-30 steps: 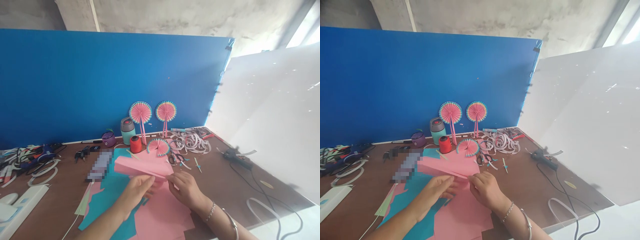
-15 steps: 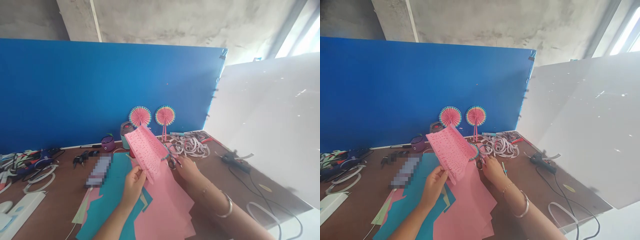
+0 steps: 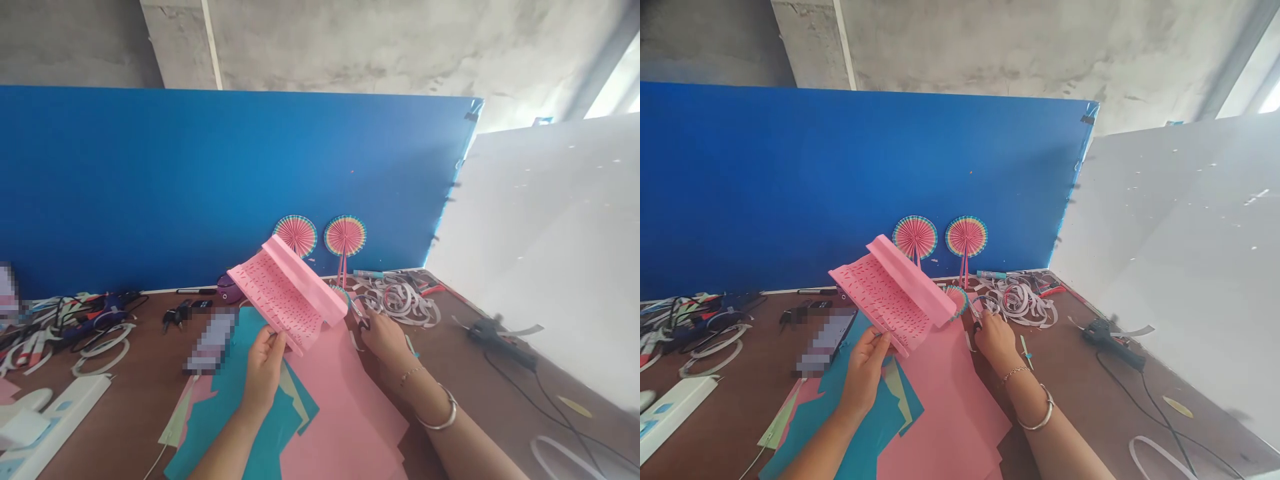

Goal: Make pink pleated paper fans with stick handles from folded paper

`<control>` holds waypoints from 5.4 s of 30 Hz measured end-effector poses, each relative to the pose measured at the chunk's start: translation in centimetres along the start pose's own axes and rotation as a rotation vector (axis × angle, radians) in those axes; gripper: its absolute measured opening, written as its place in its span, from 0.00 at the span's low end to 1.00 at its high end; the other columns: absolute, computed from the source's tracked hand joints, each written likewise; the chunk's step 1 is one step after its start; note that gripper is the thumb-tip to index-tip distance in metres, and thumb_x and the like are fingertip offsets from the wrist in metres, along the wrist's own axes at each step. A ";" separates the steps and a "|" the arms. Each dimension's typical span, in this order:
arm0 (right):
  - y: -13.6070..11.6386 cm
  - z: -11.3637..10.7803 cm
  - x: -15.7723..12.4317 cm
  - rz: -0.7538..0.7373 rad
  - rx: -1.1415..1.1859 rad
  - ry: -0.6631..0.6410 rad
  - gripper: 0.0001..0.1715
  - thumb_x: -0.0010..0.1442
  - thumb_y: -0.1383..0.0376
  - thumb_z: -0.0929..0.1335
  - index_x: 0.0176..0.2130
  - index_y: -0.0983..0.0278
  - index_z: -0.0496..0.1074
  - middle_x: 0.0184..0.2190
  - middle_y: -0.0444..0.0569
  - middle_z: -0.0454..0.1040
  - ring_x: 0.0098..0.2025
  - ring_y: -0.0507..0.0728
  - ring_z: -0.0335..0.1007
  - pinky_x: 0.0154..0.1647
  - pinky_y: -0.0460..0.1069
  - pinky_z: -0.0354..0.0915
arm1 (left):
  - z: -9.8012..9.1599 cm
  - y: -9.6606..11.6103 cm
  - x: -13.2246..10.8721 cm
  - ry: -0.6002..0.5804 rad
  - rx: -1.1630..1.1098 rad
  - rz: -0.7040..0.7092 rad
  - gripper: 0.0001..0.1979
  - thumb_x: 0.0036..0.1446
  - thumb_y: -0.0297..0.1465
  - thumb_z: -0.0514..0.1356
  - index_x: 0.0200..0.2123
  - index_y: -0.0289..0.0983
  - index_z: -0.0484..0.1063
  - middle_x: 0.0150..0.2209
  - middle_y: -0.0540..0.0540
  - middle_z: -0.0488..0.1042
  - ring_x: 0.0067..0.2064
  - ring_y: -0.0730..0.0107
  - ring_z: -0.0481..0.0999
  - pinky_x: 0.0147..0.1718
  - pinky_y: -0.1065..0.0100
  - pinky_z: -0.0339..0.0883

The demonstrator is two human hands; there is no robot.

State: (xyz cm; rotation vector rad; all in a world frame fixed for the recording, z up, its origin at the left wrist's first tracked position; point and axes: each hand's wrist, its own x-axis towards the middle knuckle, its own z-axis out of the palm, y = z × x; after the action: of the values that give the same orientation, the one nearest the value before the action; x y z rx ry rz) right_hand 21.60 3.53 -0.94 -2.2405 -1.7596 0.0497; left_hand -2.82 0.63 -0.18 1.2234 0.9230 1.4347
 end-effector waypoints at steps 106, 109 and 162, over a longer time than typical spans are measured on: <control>-2.8 0.5 -3.4 -0.371 1.230 -1.080 0.22 0.47 0.57 0.74 0.37 0.67 0.68 0.17 0.40 0.69 0.18 0.49 0.68 0.16 0.41 0.63 | -0.3 1.1 0.9 0.084 -0.199 -0.226 0.19 0.48 0.36 0.63 0.43 0.38 0.66 0.36 0.46 0.78 0.38 0.64 0.79 0.42 0.62 0.69; -2.8 0.6 -3.4 -0.364 1.228 -1.084 0.23 0.46 0.56 0.74 0.37 0.66 0.68 0.17 0.39 0.69 0.18 0.49 0.68 0.17 0.41 0.64 | -0.3 1.1 0.9 0.088 -0.198 -0.230 0.19 0.47 0.37 0.63 0.43 0.39 0.67 0.36 0.46 0.79 0.38 0.63 0.79 0.41 0.62 0.69; -2.9 0.6 -3.4 -0.342 1.160 -1.027 0.23 0.44 0.57 0.75 0.35 0.66 0.67 0.16 0.38 0.68 0.15 0.47 0.64 0.14 0.40 0.60 | -0.3 0.2 0.7 0.018 -0.210 -0.220 0.20 0.51 0.36 0.61 0.47 0.36 0.65 0.37 0.44 0.78 0.39 0.63 0.78 0.40 0.64 0.69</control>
State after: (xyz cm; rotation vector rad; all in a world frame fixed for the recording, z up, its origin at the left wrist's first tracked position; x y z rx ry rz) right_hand 17.87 1.07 -1.34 -1.0132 -1.6693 1.8365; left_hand -3.13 1.33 0.10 0.9260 0.8667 1.3309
